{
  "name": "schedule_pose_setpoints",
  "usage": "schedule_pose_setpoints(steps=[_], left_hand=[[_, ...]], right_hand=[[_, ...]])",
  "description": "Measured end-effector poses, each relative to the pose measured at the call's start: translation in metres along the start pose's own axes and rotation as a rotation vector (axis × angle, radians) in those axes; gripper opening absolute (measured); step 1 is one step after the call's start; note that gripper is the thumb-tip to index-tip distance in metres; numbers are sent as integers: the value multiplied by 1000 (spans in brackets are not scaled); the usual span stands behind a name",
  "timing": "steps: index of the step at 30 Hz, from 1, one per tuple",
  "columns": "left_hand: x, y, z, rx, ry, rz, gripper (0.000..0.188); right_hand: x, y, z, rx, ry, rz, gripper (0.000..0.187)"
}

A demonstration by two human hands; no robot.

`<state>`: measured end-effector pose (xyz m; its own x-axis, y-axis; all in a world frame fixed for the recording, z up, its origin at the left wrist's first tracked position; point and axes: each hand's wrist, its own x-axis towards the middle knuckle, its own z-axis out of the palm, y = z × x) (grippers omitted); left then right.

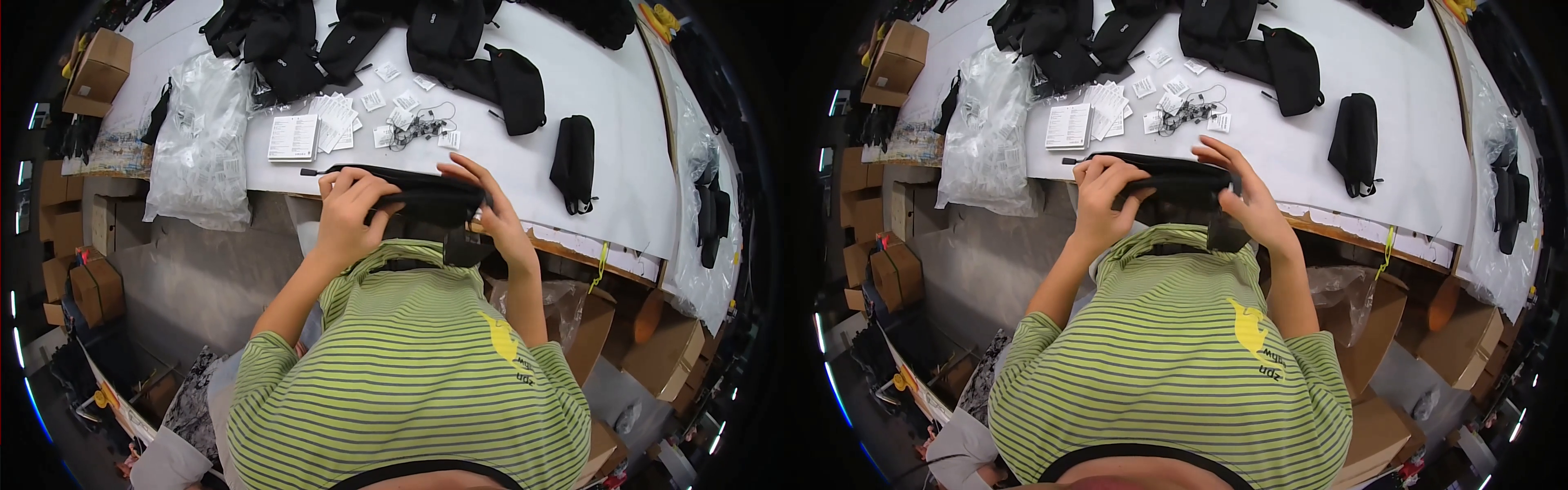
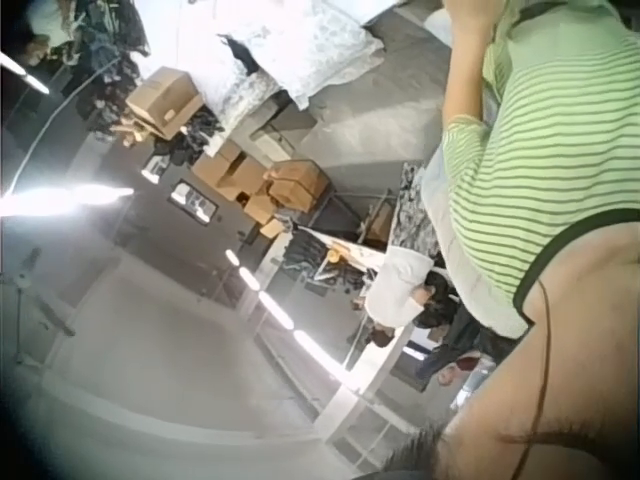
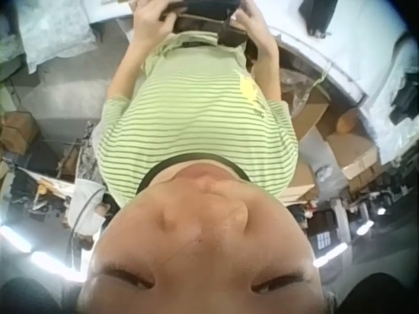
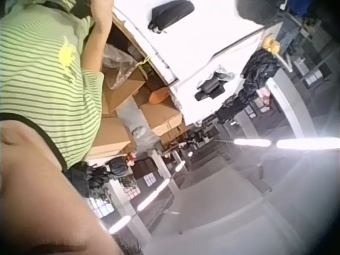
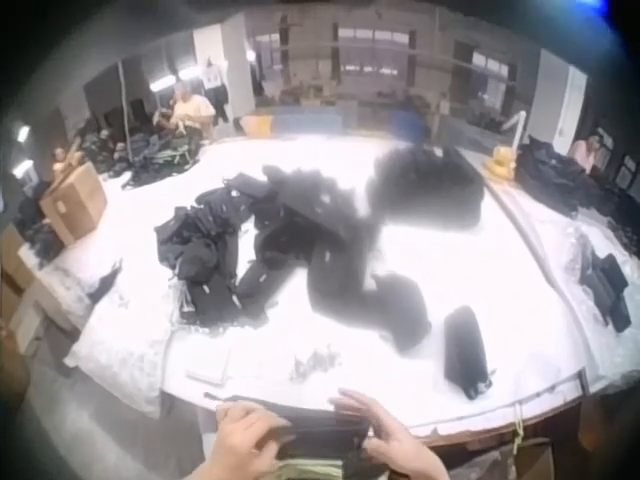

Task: Packing eye glasses cases into protective pouches and adding silica gel packets and labels.

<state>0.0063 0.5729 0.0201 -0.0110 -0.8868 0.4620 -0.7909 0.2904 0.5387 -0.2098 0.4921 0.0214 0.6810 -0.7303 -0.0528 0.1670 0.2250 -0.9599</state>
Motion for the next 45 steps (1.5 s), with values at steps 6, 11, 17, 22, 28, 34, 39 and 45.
schedule_pose_setpoints(steps=[6, 11, 17, 22, 28, 34, 39, 45], left_hand=[[-7, -4, 2, -154, 24, -280, 17], [-16, -27, 1, -161, 113, -419, 18], [-26, -33, -5, -138, -300, -476, 26], [-32, -32, -8, -308, -548, -628, 35], [-25, -17, -12, -498, -789, -627, 34], [-26, -10, -12, -503, -800, -517, 32], [-26, -7, -16, -484, -813, -494, 33], [-18, -5, -15, -383, -751, -348, 30]], right_hand=[[-14, 35, -4, -212, 81, 288, 62], [-13, 41, -41, -66, 358, 260, 16], [-22, 18, -76, 576, 55, 165, 21], [-22, 24, -102, -582, 478, 132, 20], [13, 71, -82, 915, 796, 17, 20], [34, 81, -23, 1098, 340, 168, 33], [48, 64, -20, 457, 874, 119, 33], [37, 68, -54, -408, 856, -264, 34]])
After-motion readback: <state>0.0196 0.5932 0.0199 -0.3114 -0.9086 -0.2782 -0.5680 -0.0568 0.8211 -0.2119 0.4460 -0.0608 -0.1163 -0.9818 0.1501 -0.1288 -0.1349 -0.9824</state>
